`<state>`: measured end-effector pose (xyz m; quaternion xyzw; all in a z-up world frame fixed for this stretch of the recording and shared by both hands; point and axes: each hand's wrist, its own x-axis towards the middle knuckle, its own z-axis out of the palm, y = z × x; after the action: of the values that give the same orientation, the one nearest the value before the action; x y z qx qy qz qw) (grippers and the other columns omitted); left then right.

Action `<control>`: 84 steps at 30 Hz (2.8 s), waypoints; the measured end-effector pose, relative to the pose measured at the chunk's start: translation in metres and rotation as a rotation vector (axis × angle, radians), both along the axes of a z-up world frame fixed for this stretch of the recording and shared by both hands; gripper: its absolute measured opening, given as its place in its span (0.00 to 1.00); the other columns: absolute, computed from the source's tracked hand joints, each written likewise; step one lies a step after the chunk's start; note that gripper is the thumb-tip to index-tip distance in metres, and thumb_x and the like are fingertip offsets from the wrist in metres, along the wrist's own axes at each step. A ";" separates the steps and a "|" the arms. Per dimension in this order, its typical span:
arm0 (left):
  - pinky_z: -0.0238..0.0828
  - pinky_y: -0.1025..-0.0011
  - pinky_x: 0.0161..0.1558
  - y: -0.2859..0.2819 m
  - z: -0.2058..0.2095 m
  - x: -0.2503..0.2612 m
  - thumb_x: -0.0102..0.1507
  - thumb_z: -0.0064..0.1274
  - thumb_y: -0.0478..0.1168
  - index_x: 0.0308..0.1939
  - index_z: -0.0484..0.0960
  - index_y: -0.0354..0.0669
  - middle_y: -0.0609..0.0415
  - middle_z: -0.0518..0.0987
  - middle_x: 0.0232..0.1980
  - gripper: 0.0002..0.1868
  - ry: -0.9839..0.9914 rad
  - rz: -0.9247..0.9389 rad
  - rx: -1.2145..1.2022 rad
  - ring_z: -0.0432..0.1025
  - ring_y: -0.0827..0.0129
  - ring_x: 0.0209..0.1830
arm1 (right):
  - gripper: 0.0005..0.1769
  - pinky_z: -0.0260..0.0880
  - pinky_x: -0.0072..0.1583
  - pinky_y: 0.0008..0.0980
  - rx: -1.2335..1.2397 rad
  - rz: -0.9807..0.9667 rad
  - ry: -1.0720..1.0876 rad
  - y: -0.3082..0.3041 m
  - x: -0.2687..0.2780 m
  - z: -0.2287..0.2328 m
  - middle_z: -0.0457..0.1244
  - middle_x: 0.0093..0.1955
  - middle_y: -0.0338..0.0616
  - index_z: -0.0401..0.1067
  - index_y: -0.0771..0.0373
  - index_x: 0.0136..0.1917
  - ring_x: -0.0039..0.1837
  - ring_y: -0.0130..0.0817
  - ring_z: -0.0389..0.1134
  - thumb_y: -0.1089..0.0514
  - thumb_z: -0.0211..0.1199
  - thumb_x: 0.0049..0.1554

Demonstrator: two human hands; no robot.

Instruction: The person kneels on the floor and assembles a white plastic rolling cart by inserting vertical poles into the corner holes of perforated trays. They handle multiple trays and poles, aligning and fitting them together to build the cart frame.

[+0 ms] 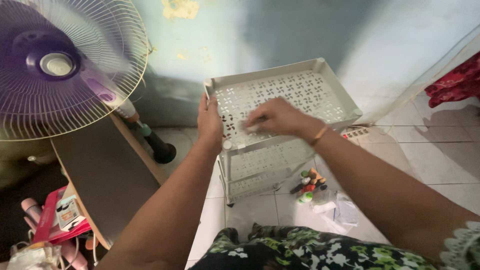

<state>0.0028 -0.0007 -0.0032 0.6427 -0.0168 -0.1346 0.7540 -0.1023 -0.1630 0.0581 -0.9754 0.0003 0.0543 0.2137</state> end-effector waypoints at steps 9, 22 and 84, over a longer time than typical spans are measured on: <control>0.67 0.64 0.60 -0.001 -0.012 0.003 0.72 0.39 0.54 0.77 0.59 0.51 0.42 0.74 0.66 0.31 -0.199 0.036 0.130 0.72 0.58 0.61 | 0.11 0.72 0.58 0.38 -0.272 0.097 -0.631 -0.006 0.069 -0.017 0.71 0.54 0.44 0.81 0.50 0.56 0.52 0.40 0.72 0.55 0.61 0.62; 0.64 0.61 0.63 -0.002 -0.006 0.000 0.71 0.38 0.54 0.76 0.62 0.51 0.41 0.76 0.65 0.30 -0.211 0.058 0.229 0.72 0.53 0.64 | 0.18 0.67 0.65 0.51 -0.711 -0.339 -0.227 -0.129 -0.005 -0.014 0.65 0.58 0.67 0.72 0.73 0.59 0.61 0.60 0.66 0.59 0.47 0.66; 0.67 0.62 0.63 -0.102 0.013 0.039 0.66 0.48 0.55 0.69 0.74 0.57 0.46 0.79 0.63 0.27 -0.280 0.308 0.561 0.74 0.54 0.63 | 0.11 0.69 0.44 0.30 0.040 -0.019 -0.022 -0.147 0.018 0.005 0.72 0.43 0.41 0.81 0.57 0.48 0.41 0.31 0.66 0.57 0.58 0.64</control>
<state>0.0421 -0.1025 0.0102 0.8322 0.0149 0.0708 0.5498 -0.0845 -0.3097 0.0636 -0.9714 0.0060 0.0417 0.2335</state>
